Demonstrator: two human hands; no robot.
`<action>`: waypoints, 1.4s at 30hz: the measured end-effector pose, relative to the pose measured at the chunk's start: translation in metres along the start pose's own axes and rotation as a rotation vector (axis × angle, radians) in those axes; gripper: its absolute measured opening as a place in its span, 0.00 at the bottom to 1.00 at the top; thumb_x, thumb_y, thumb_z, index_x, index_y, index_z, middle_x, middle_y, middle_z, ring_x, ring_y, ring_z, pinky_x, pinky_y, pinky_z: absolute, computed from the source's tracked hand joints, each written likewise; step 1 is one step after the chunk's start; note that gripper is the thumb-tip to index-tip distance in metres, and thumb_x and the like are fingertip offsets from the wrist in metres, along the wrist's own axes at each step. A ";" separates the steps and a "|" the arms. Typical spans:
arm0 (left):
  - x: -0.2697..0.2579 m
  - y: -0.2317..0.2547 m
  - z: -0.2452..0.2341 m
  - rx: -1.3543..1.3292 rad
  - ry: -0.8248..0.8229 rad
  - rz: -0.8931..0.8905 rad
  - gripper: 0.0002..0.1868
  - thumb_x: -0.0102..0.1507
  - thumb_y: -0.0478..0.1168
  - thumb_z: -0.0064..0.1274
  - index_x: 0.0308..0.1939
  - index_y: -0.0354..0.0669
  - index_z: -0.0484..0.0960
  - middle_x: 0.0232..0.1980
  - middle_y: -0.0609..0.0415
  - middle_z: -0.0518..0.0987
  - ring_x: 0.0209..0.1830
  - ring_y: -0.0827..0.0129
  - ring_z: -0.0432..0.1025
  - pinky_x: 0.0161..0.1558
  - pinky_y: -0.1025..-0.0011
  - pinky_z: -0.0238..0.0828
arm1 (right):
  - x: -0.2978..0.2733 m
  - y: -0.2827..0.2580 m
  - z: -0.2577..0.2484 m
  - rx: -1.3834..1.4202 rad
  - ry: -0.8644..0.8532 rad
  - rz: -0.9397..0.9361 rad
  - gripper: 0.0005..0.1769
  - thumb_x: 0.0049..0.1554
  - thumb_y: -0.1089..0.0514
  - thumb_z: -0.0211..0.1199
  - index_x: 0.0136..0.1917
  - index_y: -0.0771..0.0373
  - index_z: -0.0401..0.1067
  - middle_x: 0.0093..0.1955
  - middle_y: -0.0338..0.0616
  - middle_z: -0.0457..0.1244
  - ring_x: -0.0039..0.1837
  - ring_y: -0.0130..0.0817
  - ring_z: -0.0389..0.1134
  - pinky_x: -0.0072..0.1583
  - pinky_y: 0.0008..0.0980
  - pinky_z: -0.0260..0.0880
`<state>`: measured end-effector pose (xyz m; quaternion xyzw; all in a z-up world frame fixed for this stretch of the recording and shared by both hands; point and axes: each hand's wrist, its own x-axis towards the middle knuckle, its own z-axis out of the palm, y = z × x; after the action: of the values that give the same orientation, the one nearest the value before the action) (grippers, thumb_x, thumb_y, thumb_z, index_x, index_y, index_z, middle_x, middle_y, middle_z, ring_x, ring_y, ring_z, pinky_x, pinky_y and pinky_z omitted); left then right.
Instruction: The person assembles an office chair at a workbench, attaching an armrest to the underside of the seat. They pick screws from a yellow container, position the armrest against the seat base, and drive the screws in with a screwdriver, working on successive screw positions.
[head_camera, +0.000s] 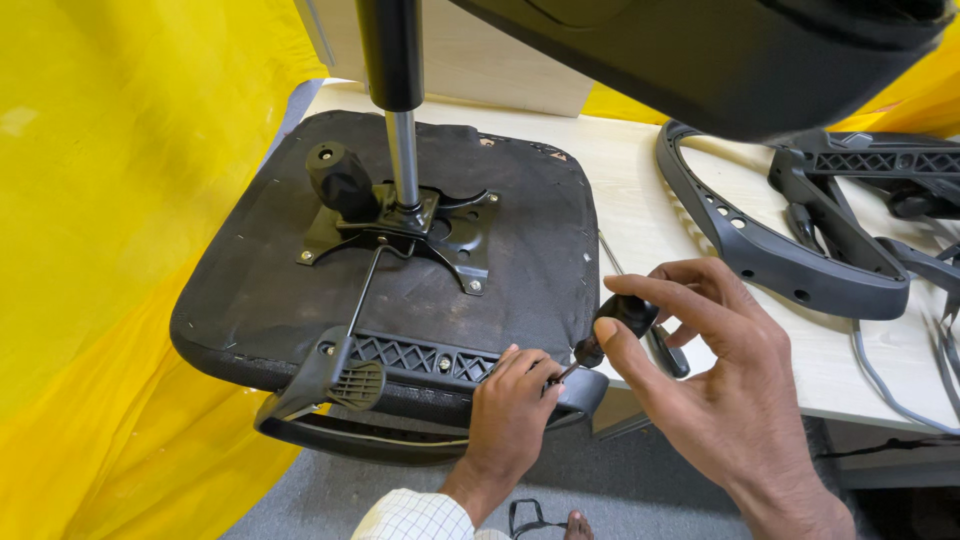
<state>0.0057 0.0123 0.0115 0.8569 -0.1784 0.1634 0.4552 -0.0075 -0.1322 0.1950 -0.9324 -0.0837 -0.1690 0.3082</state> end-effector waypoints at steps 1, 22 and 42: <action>0.001 0.000 0.000 0.007 -0.007 0.000 0.05 0.62 0.35 0.60 0.40 0.39 0.81 0.43 0.50 0.81 0.48 0.56 0.79 0.68 0.50 0.66 | 0.000 -0.001 0.000 -0.023 -0.005 0.035 0.20 0.49 0.51 0.75 0.56 0.52 0.83 0.52 0.41 0.70 0.48 0.34 0.74 0.42 0.34 0.78; 0.001 0.001 0.005 0.079 -0.014 -0.027 0.07 0.62 0.37 0.60 0.42 0.40 0.82 0.46 0.50 0.82 0.51 0.58 0.80 0.69 0.52 0.65 | -0.012 0.008 0.003 0.182 -0.048 -0.086 0.25 0.53 0.56 0.73 0.64 0.55 0.78 0.57 0.40 0.73 0.60 0.32 0.73 0.63 0.36 0.75; -0.002 0.005 0.010 0.074 0.050 -0.047 0.08 0.61 0.37 0.60 0.40 0.40 0.79 0.44 0.53 0.82 0.48 0.57 0.80 0.71 0.51 0.65 | -0.008 0.023 -0.001 0.188 0.003 -0.193 0.19 0.53 0.61 0.70 0.60 0.59 0.79 0.59 0.43 0.71 0.62 0.34 0.74 0.62 0.35 0.74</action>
<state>0.0026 0.0010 0.0090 0.8728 -0.1405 0.1802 0.4313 -0.0094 -0.1511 0.1803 -0.8867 -0.1881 -0.1908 0.3767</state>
